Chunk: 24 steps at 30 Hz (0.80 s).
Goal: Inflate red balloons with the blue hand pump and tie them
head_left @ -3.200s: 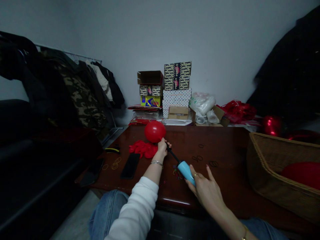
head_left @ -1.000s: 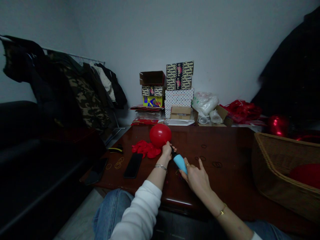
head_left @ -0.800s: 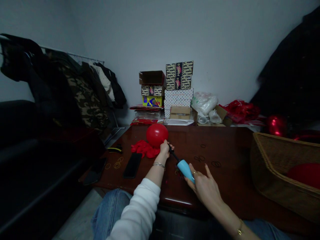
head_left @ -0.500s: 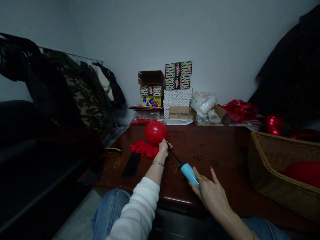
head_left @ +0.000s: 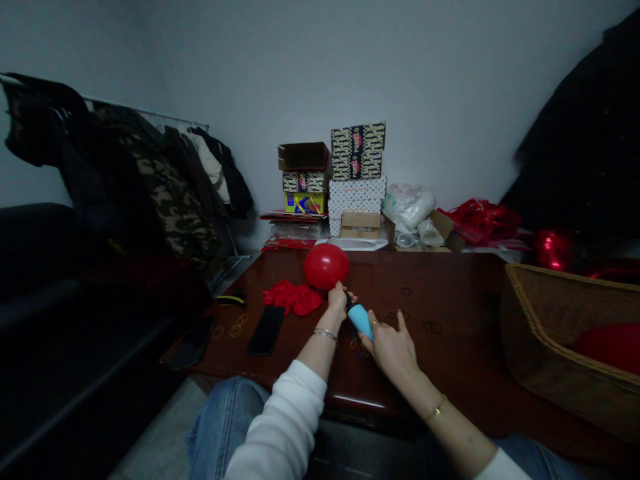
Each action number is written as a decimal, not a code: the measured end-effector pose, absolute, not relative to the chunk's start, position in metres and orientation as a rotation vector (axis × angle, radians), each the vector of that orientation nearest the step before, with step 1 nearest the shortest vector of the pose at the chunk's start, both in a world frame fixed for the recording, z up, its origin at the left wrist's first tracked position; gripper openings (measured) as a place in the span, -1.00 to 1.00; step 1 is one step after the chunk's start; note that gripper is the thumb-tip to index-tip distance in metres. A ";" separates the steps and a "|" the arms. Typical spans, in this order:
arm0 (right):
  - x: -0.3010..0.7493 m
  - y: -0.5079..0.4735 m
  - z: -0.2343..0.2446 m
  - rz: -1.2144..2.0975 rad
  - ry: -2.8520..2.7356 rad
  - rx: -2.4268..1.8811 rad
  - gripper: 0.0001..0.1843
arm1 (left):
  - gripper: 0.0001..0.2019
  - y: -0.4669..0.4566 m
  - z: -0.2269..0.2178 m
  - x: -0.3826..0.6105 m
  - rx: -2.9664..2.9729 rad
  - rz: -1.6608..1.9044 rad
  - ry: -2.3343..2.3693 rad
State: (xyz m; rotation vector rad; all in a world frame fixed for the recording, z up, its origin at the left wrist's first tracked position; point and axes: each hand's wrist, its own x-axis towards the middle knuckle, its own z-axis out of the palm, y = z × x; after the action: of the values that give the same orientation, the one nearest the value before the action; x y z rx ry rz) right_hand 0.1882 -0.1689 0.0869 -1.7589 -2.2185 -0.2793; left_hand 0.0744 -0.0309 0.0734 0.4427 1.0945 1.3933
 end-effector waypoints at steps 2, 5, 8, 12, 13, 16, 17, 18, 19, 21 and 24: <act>0.185 -0.168 0.087 -0.273 -2.217 -1.764 -0.42 | -0.72 -0.031 0.073 0.071 0.434 1.398 1.105; 0.185 -0.172 0.084 -0.269 -2.223 -1.745 -0.43 | -0.73 -0.029 0.073 0.065 0.428 1.409 1.120; 0.191 -0.182 0.081 -0.285 -2.223 -1.700 -0.44 | -0.74 -0.027 0.072 0.060 0.444 1.413 1.113; 0.207 -0.200 0.075 -0.265 -2.229 -1.675 -0.46 | -0.73 -0.022 0.071 0.053 0.464 1.429 1.105; 0.211 -0.205 0.074 -0.251 -2.233 -1.667 -0.46 | -0.73 -0.021 0.072 0.051 0.464 1.435 1.107; 0.224 -0.218 0.071 -0.220 -2.235 -1.631 -0.47 | -0.73 -0.018 0.074 0.046 0.459 1.451 1.119; 0.227 -0.222 0.071 -0.212 -2.233 -1.618 -0.47 | -0.73 -0.017 0.074 0.044 0.457 1.454 1.123; 0.230 -0.225 0.070 -0.205 -2.230 -1.608 -0.47 | -0.73 -0.017 0.075 0.043 0.457 1.456 1.126; 0.232 -0.227 0.070 -0.198 -2.228 -1.601 -0.47 | -0.72 -0.017 0.076 0.042 0.456 1.457 1.128; 0.234 -0.229 0.069 -0.183 -2.231 -1.598 -0.47 | -0.72 -0.018 0.076 0.041 0.455 1.457 1.130; 0.234 -0.228 0.068 -0.177 -2.230 -1.616 -0.49 | -0.71 -0.021 0.077 0.041 0.451 1.462 1.134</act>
State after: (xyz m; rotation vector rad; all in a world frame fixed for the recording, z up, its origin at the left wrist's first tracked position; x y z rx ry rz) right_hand 0.2338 -0.2276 0.0682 -1.6161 -2.2299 -0.1769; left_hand 0.0414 -0.0211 0.0770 0.4510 1.1338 1.4618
